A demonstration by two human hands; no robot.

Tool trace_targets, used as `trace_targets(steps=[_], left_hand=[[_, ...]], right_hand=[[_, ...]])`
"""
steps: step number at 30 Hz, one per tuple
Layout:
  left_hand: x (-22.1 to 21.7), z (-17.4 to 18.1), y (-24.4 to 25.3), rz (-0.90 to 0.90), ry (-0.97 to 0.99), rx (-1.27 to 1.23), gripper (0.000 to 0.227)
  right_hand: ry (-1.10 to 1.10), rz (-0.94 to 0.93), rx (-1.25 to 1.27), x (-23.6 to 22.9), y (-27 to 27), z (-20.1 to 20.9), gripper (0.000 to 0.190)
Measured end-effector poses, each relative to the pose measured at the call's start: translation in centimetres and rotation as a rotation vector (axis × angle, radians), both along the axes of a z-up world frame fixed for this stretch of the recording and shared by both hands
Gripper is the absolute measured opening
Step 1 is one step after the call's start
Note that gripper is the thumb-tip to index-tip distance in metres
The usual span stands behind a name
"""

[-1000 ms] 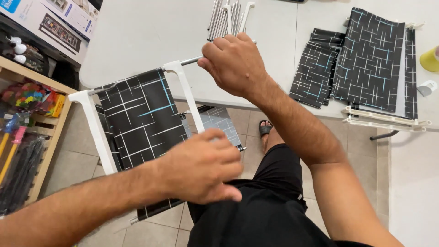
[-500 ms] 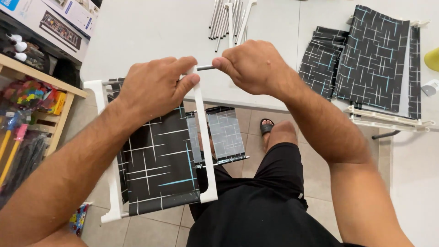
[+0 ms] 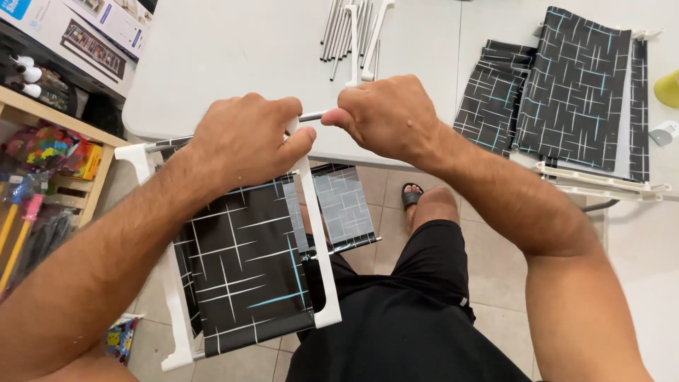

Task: Assembling a multi-tier storage shelf by connecting metal rods to plastic frames and fabric shelves.

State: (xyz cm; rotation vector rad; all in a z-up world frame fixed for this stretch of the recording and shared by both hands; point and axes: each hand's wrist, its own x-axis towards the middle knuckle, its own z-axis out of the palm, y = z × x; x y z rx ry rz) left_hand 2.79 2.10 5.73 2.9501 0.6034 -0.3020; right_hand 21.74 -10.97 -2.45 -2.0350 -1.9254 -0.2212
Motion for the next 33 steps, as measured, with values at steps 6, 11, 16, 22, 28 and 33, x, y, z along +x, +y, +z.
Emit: trace_targets(steps=[6,11,16,22,28,33], left_hand=[[0.0,0.6,0.2,0.046,0.001,-0.054,0.049],[-0.5,0.9,-0.3,0.079,-0.009,-0.016,0.049],[-0.3,0.6,-1.5,-0.011,-0.017,-0.011,0.048],[-0.4,0.3,-0.6,-0.036,-0.08,-0.079,0.043],[0.3,0.5,0.4,0.021,-0.078,-0.138,0.048],[0.7,0.1,0.1,0.026,-0.071,-0.141,0.05]], right_hand=[[-0.201,0.039,0.334,-0.4,0.2,-1.6,0.049],[-0.218,0.061,0.46,-0.3,1.1,-2.0,0.051],[0.503,0.003,-0.658,1.2,2.2,5.4,0.055],[0.394,-0.007,-0.585,0.3,1.3,5.4,0.073],[-0.189,0.06,0.157,0.9,0.7,0.1,0.057],[-0.337,0.039,0.586,1.1,0.8,-3.2,0.05]])
